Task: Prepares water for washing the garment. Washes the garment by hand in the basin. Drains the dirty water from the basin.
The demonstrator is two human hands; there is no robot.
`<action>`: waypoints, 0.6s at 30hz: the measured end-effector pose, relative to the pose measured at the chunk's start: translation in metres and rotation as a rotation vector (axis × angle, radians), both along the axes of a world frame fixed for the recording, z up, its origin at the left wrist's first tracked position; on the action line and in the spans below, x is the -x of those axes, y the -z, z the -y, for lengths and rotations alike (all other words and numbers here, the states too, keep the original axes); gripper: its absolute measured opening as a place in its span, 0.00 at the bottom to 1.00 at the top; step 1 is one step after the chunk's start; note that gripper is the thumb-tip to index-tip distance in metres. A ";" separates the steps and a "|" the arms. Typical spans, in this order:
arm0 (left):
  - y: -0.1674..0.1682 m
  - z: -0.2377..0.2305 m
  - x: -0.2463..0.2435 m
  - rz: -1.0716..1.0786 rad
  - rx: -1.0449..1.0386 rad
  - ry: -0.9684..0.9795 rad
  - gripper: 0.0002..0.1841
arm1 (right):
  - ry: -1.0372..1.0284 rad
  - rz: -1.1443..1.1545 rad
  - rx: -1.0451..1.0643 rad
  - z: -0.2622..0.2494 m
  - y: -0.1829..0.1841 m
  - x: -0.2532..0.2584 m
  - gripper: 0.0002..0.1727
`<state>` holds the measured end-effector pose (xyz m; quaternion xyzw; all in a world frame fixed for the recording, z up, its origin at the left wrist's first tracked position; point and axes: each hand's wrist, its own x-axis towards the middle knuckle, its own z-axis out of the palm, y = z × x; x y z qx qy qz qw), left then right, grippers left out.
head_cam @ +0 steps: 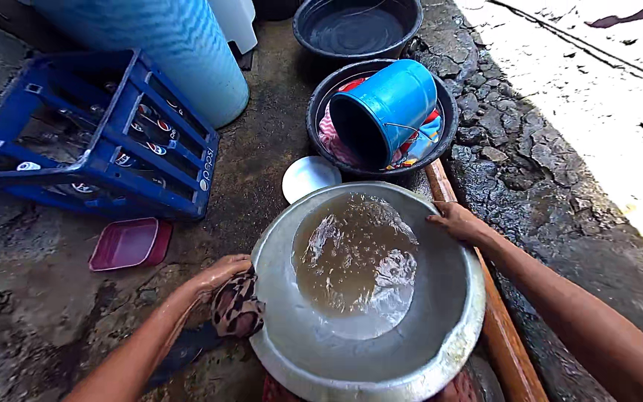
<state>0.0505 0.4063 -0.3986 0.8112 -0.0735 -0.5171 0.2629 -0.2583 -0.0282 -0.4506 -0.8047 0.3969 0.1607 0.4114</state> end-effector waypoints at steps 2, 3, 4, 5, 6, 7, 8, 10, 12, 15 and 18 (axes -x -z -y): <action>-0.009 -0.004 -0.007 0.008 -0.016 -0.030 0.12 | -0.018 -0.028 -0.068 -0.003 0.002 -0.013 0.28; -0.012 -0.006 -0.009 0.004 -0.031 -0.036 0.12 | -0.018 -0.043 -0.094 -0.007 0.002 -0.018 0.28; -0.015 -0.007 -0.011 0.001 -0.046 -0.043 0.11 | -0.016 -0.047 -0.117 -0.011 0.002 -0.022 0.26; -0.016 -0.008 -0.013 0.000 -0.054 -0.057 0.11 | -0.017 -0.040 -0.131 -0.014 0.002 -0.026 0.25; -0.017 -0.009 -0.016 -0.002 -0.055 -0.076 0.11 | -0.023 -0.032 -0.137 -0.016 0.003 -0.030 0.25; -0.017 -0.012 -0.019 -0.003 -0.053 -0.094 0.11 | -0.028 -0.035 -0.141 -0.018 0.004 -0.033 0.24; -0.018 -0.014 -0.021 -0.011 -0.055 -0.110 0.11 | -0.029 -0.045 -0.141 -0.019 0.005 -0.036 0.25; -0.023 -0.022 -0.026 -0.028 -0.076 -0.118 0.12 | -0.046 -0.077 -0.155 -0.025 0.004 -0.039 0.25; -0.033 -0.030 -0.027 -0.020 -0.092 -0.118 0.12 | -0.084 -0.117 -0.181 -0.032 0.007 -0.040 0.24; -0.055 -0.047 -0.030 -0.020 -0.054 -0.110 0.19 | -0.112 -0.206 -0.291 -0.051 0.025 -0.018 0.23; -0.084 -0.048 -0.024 -0.062 0.145 -0.141 0.24 | -0.098 -0.288 -0.488 -0.072 0.040 0.019 0.26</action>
